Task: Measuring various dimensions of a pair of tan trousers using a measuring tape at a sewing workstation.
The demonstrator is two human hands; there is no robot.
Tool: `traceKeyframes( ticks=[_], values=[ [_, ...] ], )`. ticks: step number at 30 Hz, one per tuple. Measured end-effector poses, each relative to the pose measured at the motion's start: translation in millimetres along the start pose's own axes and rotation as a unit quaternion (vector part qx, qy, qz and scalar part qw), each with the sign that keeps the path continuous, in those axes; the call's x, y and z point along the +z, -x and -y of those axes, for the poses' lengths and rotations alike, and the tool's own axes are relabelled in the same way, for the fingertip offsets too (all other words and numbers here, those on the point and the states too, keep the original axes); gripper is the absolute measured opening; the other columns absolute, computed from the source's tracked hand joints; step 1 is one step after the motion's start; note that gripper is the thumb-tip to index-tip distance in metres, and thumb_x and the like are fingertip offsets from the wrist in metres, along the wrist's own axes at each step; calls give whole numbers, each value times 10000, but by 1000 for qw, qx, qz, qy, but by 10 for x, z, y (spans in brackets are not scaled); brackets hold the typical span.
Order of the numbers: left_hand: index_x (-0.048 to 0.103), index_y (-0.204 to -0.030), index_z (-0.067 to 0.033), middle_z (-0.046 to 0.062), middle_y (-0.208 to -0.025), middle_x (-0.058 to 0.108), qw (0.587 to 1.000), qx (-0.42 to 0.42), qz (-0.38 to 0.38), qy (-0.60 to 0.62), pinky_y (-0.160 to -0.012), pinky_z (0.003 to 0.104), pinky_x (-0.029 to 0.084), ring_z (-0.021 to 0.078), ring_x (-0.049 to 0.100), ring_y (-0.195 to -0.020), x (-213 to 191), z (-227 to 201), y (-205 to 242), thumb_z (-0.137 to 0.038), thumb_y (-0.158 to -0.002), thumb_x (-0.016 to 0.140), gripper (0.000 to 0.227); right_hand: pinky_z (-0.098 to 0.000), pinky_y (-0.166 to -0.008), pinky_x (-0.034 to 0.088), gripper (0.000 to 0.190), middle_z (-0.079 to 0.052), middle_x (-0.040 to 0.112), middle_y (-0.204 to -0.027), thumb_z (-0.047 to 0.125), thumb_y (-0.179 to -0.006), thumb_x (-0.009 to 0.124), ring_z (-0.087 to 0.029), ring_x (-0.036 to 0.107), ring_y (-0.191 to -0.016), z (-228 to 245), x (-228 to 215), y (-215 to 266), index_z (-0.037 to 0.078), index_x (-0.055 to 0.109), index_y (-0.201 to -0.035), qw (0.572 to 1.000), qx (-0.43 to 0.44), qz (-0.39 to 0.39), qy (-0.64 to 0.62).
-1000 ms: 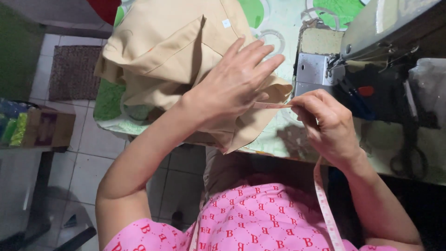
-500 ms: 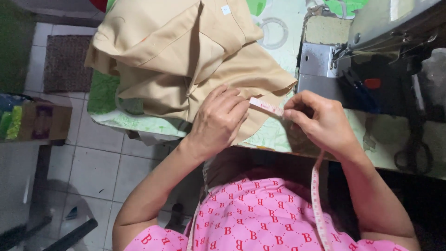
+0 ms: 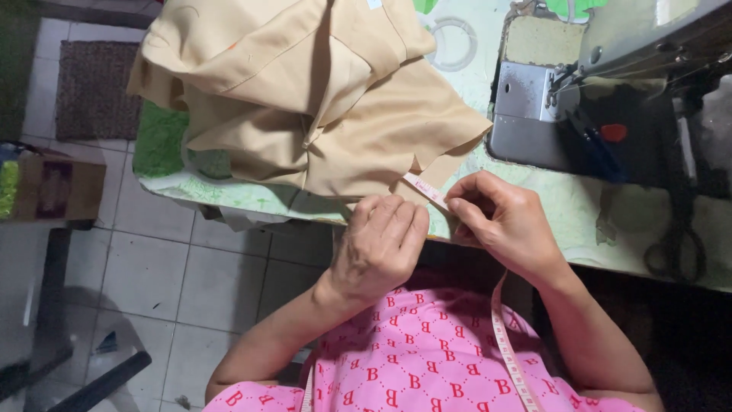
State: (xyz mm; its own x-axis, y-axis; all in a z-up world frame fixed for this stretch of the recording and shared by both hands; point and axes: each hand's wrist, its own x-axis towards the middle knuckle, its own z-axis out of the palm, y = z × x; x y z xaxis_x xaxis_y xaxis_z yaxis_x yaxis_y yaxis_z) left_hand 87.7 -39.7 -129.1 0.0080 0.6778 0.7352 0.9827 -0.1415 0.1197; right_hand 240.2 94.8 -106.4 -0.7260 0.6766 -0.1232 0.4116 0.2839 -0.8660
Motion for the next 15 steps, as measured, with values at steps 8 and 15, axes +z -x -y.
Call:
traceKeyframes(
  ticks=[8,15],
  values=[
    [714,-1042,11,168,-975,657,997,-15,-15,-74,-902,418,487,288,685,-952,-18,9,-41,8,-1031,522,193,-337,-586,613,85,-111,745,-705,10,-922,689,-203,752,-594,25,69,-16,19,728,-998,1000,-20,8,14],
    [715,-1073,11,178,-1020,671,998,-19,8,-67,-943,426,461,288,678,-1018,-40,-18,-21,1,-1021,552,171,-339,-575,603,66,-105,736,-695,20,-918,700,-197,744,-588,49,59,1,15,726,-978,999,-21,7,32]
  ],
)
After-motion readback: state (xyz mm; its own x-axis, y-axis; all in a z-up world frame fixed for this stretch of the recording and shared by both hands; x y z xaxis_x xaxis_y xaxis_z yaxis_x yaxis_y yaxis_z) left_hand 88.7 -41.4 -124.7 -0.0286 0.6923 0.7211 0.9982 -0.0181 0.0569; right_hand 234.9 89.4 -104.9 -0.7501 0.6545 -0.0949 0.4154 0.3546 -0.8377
